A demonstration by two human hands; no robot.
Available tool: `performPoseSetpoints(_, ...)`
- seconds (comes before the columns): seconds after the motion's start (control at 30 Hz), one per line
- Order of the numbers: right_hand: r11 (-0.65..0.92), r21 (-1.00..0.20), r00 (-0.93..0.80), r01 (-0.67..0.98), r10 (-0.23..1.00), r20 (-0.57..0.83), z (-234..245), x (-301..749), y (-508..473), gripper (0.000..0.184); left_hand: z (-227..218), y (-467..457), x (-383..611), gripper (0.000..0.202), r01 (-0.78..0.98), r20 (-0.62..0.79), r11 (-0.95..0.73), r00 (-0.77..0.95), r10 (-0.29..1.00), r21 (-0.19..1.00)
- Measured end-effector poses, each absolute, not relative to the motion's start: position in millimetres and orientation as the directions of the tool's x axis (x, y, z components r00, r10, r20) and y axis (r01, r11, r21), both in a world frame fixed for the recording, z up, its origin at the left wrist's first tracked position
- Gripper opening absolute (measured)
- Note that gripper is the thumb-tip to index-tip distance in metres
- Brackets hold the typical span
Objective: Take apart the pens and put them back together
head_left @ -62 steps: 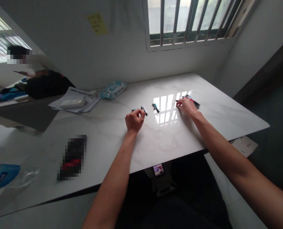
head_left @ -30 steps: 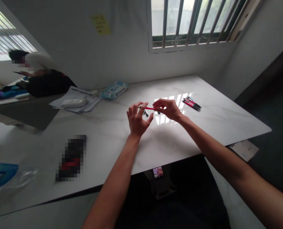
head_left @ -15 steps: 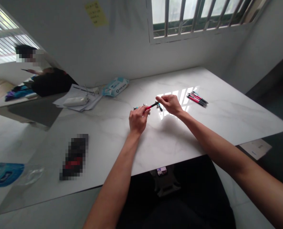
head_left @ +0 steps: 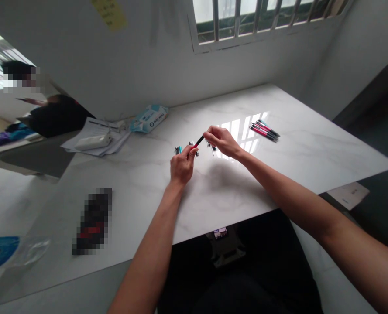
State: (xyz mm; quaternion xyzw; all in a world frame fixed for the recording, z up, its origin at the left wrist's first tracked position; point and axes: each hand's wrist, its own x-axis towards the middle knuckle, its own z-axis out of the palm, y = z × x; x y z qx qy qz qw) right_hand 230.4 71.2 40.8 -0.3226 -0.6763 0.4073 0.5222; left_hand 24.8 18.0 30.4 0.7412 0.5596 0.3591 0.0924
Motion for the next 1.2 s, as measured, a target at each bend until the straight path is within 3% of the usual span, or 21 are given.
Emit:
performPoseSetpoints(0.2,0.415,-0.907,-0.162,0.067,0.902,0.401,40,233,70,0.074,30,16,28,0.054,0.709,0.39,-0.416,0.213,0.896,0.57)
performPoseSetpoints(0.47,0.427,-0.898,-0.174,-0.106,0.881,0.439,36,230,76,0.06,31,17,27,0.052,0.661,0.371,-0.376,0.156,0.915,0.649)
performPoseSetpoints(0.67,0.34,-0.929,-0.075,-0.149,0.932,0.353,30,240,90,0.053,28,20,26,0.049,0.61,0.37,-0.361,0.117,0.921,0.706)
performPoseSetpoints(0.77,0.354,-0.935,0.024,-0.035,0.935,0.354,23,254,102,0.044,26,23,24,0.049,0.591,0.379,-0.338,0.059,0.924,0.732)
performPoseSetpoints(0.97,0.364,-0.839,0.144,0.405,0.88,0.452,15,280,112,0.017,25,28,20,0.048,0.55,0.391,-0.305,-0.044,0.919,0.778)
performPoseSetpoints(1.2,0.308,-0.736,0.058,0.603,0.903,0.426,-5,282,115,0.031,27,25,21,0.044,0.583,0.434,-0.294,-0.113,0.894,0.757)
